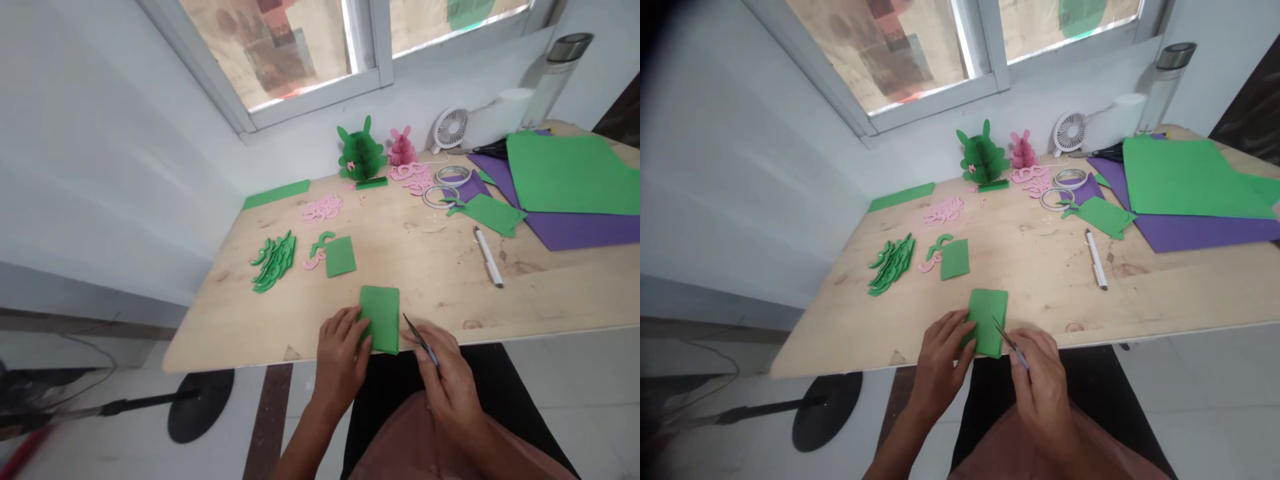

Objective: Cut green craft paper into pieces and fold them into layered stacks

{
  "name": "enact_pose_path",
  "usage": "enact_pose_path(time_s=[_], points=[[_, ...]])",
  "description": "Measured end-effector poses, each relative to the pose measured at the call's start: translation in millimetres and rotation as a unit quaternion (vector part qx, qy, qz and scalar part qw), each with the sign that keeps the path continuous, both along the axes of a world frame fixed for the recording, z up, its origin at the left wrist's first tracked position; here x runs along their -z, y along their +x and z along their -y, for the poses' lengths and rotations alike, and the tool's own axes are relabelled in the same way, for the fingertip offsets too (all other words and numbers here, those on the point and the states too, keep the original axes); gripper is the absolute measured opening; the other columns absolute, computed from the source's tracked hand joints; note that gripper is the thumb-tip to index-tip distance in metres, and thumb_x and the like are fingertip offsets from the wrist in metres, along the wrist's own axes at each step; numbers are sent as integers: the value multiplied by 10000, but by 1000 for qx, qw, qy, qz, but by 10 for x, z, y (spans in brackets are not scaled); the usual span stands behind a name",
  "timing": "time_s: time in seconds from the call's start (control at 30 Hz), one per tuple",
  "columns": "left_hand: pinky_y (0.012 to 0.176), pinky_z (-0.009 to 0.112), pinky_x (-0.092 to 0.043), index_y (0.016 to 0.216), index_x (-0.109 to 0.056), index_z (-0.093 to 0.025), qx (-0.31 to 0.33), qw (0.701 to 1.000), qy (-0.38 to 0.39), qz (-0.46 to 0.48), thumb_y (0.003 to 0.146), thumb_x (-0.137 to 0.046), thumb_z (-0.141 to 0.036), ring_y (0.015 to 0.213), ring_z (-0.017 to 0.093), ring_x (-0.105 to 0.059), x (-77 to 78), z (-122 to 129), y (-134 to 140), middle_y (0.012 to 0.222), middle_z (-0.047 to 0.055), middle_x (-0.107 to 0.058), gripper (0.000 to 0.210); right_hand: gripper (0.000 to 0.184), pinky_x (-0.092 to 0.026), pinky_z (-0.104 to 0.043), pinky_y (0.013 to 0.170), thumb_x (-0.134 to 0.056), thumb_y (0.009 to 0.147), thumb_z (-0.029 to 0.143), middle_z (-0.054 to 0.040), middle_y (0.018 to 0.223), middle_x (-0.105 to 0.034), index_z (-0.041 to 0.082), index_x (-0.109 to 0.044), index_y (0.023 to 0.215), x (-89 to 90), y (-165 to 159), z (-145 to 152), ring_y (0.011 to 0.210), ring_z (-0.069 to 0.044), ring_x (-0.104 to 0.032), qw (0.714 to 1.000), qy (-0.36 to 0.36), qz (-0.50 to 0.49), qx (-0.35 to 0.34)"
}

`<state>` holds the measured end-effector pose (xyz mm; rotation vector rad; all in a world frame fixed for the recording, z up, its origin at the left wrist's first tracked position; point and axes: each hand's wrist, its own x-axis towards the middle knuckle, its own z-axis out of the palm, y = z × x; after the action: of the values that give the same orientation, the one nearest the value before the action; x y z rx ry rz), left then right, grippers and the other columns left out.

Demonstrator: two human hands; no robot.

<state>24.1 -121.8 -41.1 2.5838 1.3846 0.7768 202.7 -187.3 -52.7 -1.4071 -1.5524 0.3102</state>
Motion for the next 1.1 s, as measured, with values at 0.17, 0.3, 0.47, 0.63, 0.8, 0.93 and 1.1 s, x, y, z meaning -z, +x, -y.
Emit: enact_pose_path(time_s=[0.17,0.3,0.47,0.63,0.8,0.93,1.1], points=[[978,471,-401,1157,-555,-168,16,998,43,-42,874,-466,-161,1214,260,-485,86,39,0,1239,121,-598,297,348,-411,-426,938,-420,868,100,-89,1082,-649,181,-536,1186,-47,46,-106,1067,-222,-562,996,7,75,-44],[1024,512,-349,1246,-507,-162,35,994,58,-88,884,-457,-192,1285,283,-417,118,84,-30,1318,137,-538,366,350,-406,-424,925,-414,856,65,-78,1037,-676,177,-547,1160,-69,11,-171,1044,-215,-580,991,11,120,-59],[1050,551,-301,1274,-495,-150,41,988,61,-139,870,-511,-274,1323,317,-360,120,140,-39,1373,150,-481,424,349,-400,-430,929,-406,861,63,-82,1039,-672,169,-538,1167,-76,2,-163,1033,-215,-581,993,9,105,-58],[1023,511,-364,1193,-566,-186,48,988,101,-105,855,-546,-207,1269,288,-440,165,145,-33,1276,138,-571,339,308,-445,-420,886,-399,889,133,-86,1040,-666,191,-552,1150,-93,64,-119,996,-217,-606,998,-6,57,-39],[975,461,-437,1101,-609,-198,84,988,127,-35,840,-571,-152,1189,250,-524,225,115,-61,1149,117,-644,267,277,-472,-397,867,-412,906,177,-75,1027,-678,217,-577,1125,-101,116,-67,981,-222,-623,999,-13,39,-14],[943,470,-465,1086,-614,-188,97,988,123,-13,829,-586,-151,1207,275,-507,249,93,-85,1127,122,-651,261,296,-463,-407,884,-400,911,178,-72,1049,-675,221,-552,1161,-117,127,-78,987,-218,-625,999,-17,48,-16],[946,491,-457,1100,-609,-197,91,987,129,-5,835,-563,-120,1233,287,-486,266,126,-69,1130,122,-648,280,314,-390,-455,984,-379,899,133,-69,1034,-681,207,-539,1159,-143,76,-131,944,-190,-643,994,-35,97,-38]])
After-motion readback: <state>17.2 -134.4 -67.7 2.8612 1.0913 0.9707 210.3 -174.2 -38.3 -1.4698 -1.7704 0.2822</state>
